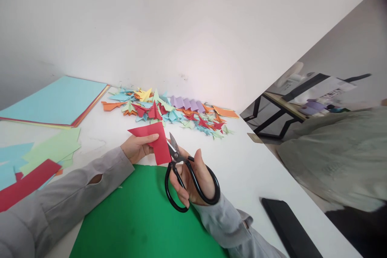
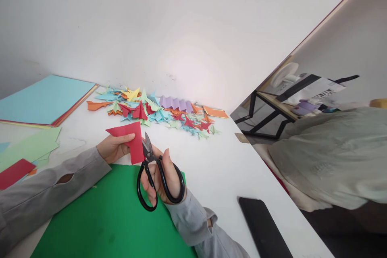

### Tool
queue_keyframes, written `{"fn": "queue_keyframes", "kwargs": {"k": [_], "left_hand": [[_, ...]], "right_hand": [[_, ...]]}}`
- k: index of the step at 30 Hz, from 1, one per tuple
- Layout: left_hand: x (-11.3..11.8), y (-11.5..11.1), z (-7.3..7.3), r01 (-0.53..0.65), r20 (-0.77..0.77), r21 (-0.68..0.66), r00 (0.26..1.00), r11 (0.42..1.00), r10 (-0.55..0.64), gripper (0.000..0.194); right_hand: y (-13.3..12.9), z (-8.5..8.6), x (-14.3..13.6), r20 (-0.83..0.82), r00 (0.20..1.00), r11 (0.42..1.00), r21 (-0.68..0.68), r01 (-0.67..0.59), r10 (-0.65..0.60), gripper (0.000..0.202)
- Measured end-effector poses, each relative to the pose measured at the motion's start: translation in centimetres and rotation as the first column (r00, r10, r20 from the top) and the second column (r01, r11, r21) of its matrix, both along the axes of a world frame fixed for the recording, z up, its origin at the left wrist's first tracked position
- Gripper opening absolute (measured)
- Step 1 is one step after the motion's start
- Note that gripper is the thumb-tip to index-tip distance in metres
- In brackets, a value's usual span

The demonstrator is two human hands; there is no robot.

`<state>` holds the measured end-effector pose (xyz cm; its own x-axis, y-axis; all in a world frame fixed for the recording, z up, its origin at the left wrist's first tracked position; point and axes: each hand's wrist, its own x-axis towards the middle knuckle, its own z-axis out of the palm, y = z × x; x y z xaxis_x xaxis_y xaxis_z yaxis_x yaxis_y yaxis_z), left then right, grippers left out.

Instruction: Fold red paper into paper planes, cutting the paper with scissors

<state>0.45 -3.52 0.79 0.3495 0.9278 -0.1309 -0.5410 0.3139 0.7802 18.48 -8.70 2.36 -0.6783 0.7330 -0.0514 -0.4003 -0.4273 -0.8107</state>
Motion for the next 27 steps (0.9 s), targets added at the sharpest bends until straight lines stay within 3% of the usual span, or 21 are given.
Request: {"fn": "queue_keyframes", "kwargs": {"k": [7,11,15,24,27], "left_hand": [[0.14,-0.18,0.31,0.033,0.052,-0.082,0.998,0.996,-0.029,0.009],[-0.04,0.01,0.42,-0.003,0.023,-0.113,1.0,0.994,0.006,0.011],[-0.23,0.09,0.5,0.036,-0.032,-0.135,0.999,0.99,-0.041,0.015],[-0.12,-0.36,0.0,0.156,-0.083,-0.069,0.983,0.985,-0.161,0.022],[0.04,-0.51,-0.07,0.147,-0.083,-0.05,0.985,0.988,-0.15,0.025]], "right_hand": [[0.17,0.11,0.3,0.038,0.997,0.998,0.005,-0.069,0.068,0.074],[0.22,0.25,0.38,0.073,0.996,0.998,-0.006,-0.055,0.055,0.075],[0.25,0.24,0.36,0.099,0.994,0.999,0.011,-0.039,0.038,0.077],[0.24,-0.25,0.09,0.106,0.994,0.999,0.033,-0.012,0.009,0.074],[0.23,-0.33,0.03,0.094,0.996,0.999,0.05,-0.007,0.002,0.074]]}}
